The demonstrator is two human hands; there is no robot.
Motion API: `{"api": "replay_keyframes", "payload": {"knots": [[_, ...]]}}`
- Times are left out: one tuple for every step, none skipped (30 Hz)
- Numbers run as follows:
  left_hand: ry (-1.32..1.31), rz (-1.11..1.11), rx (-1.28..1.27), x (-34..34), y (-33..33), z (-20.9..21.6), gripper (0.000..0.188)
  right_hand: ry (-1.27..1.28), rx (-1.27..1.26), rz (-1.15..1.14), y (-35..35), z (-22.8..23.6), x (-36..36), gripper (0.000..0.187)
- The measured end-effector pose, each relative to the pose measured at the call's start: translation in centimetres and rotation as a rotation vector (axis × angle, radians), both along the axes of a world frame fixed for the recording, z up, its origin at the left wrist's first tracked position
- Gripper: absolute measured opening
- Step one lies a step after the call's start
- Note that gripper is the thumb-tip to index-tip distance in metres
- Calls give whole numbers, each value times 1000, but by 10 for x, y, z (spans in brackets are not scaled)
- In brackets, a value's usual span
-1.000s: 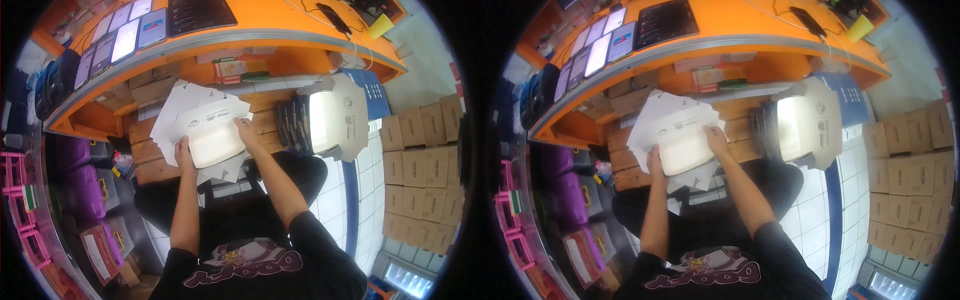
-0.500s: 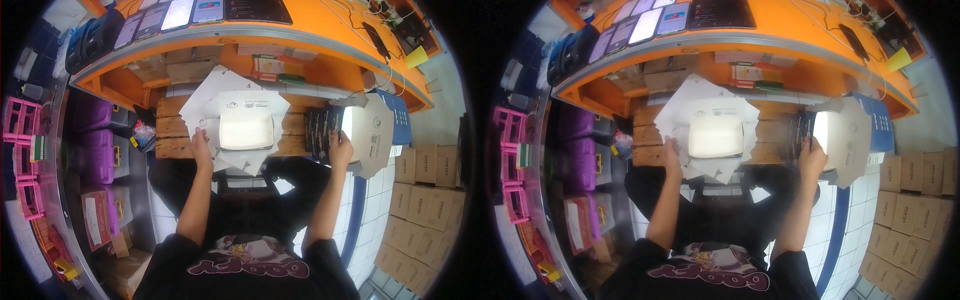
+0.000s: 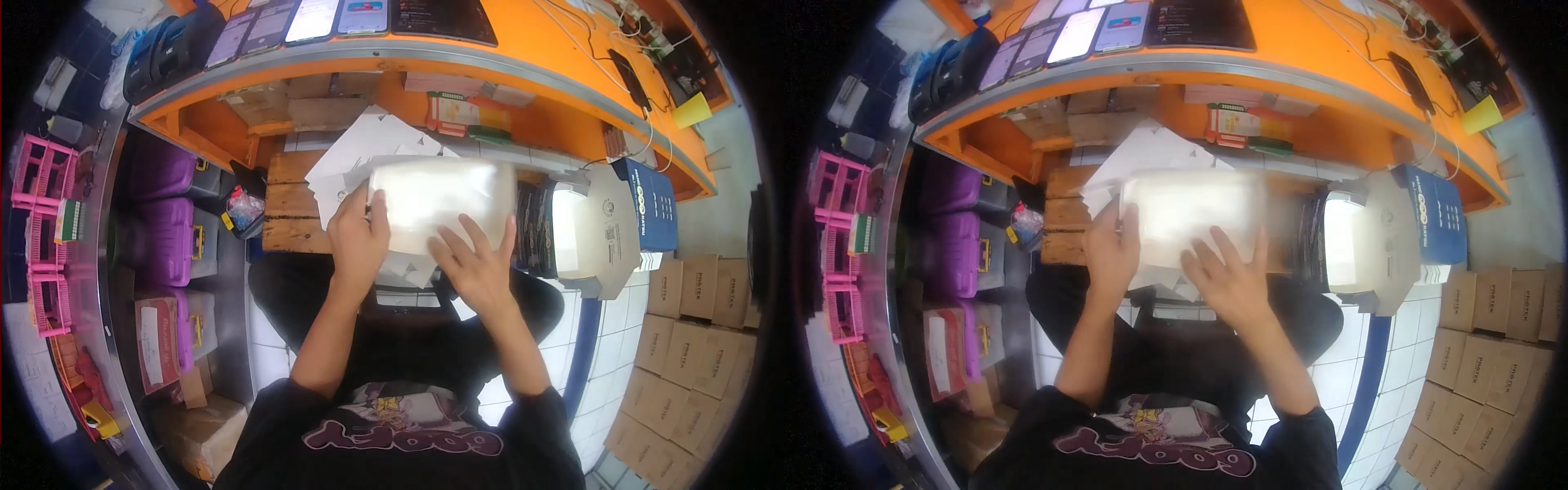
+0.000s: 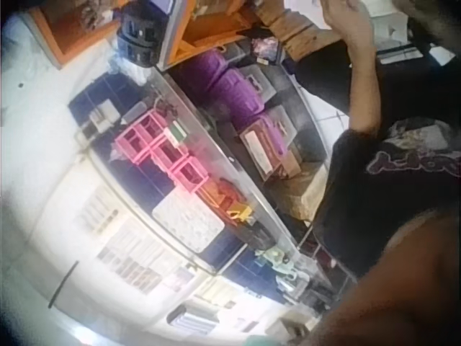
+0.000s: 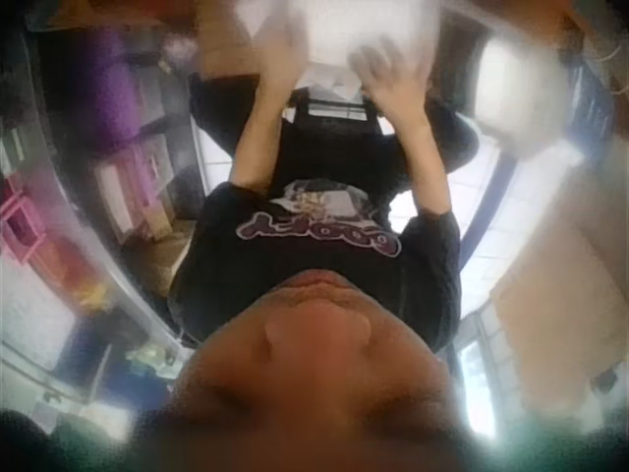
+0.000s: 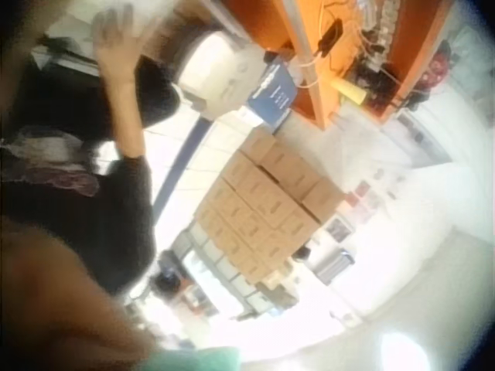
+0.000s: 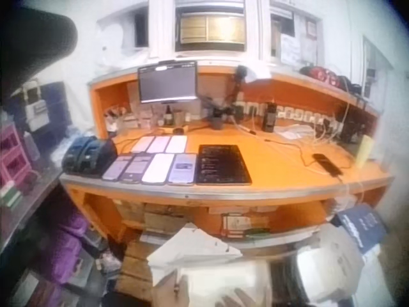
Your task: The person folds and assembles multiple cardboard food boxes by hand at a wooden workstation, then stacks them in a pile.
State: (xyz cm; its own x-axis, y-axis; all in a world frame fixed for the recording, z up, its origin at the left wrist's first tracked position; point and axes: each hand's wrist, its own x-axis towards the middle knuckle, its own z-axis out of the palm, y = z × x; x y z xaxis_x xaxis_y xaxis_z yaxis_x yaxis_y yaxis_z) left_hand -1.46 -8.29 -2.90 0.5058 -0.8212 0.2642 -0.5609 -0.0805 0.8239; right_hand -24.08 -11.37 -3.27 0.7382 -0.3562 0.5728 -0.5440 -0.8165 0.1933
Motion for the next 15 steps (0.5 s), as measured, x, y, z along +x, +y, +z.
{"api": "replay_keyframes", "payload": {"knots": [[-140, 77, -32, 3, -2, -10, 33, -131, 6, 15, -5, -2, 3, 42], [-118, 92, -11, 9, -2, -19, 33, -267, 9, 36, -10, -3, 6, 47], [-86, 114, 16, 13, -1, -24, 32, -493, 79, 3, -12, -5, 8, 53], [-50, 128, 45, 13, 0, -32, 32, -714, 151, -41, -14, -6, 6, 59], [-38, 109, 61, 17, -2, -45, 32, -986, 532, -60, -24, -26, 8, 70], [-33, 96, 77, 25, -4, -60, 32, -1047, 828, -75, -33, -37, 15, 69], [-24, 64, 86, 28, -9, -71, 32, -1101, 1111, -105, -43, -42, 18, 69], [-45, 52, 144, 30, -9, -82, 32, -1124, 1286, -120, -50, -53, 21, 66], [-70, 38, 197, 32, -13, -92, 33, -1149, 1457, -152, -57, -66, 24, 63], [-95, 29, 249, 32, -15, -97, 33, -1149, 1519, -169, -62, -80, 29, 58], [-58, 28, 295, 33, -17, -101, 33, -1148, 1582, -185, -67, -91, 30, 53], [-19, 42, 349, 36, -13, -105, 34, -1120, 1610, -234, -68, -92, 32, 51], [21, 56, 403, 39, -11, -109, 34, -1089, 1635, -283, -69, -93, 35, 50], [284, 83, 334, 39, -11, -114, 37, -1058, 1659, -332, -70, -93, 38, 49], [548, 106, 262, 34, -12, -116, 40, -1029, 1650, -341, -71, -99, 36, 48]]}}
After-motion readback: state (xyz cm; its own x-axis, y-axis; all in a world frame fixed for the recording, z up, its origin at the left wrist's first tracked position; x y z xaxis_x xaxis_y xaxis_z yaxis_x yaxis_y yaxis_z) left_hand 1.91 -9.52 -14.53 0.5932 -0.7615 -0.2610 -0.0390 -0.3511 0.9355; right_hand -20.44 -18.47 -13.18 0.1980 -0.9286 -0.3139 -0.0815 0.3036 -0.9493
